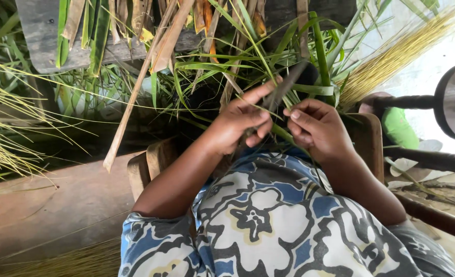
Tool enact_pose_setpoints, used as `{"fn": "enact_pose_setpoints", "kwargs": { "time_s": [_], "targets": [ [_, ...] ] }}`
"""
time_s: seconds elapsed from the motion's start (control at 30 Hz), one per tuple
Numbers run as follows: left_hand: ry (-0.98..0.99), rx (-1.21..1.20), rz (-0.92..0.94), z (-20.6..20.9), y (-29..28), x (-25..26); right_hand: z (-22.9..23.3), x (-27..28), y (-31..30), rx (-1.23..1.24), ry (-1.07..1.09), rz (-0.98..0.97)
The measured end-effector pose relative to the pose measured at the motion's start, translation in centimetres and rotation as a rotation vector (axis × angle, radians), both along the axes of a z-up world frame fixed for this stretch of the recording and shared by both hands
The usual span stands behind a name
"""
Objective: Stripping the green leaf material from the central rib of plant leaves using a knife to collect fibers
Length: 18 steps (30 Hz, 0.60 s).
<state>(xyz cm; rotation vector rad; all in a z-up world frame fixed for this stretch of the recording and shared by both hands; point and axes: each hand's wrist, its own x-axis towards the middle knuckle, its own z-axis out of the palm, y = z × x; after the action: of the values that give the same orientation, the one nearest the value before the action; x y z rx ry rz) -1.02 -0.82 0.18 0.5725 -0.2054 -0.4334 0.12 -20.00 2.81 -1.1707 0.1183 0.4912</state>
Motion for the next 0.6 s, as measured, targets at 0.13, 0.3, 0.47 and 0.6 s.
{"fn": "enact_pose_setpoints", "kwargs": {
  "time_s": [0.13,0.3,0.47,0.6],
  "targets": [
    [0.033,-0.043,0.070,-1.3,0.9,0.5,-0.6,-0.5,-0.3,-0.038,-0.015,0.010],
    [0.076,-0.002,0.117,-0.5,3.2,1.4,0.5,-0.7,-0.6,-0.150,-0.057,-0.008],
    [0.076,-0.013,0.113,-1.5,3.4,1.5,0.2,0.0,-0.7,-0.214,-0.130,-0.045],
    [0.013,0.080,-0.062,0.1,2.3,0.3,1.9,0.9,0.5,-0.288,-0.280,0.005]
  ]
}}
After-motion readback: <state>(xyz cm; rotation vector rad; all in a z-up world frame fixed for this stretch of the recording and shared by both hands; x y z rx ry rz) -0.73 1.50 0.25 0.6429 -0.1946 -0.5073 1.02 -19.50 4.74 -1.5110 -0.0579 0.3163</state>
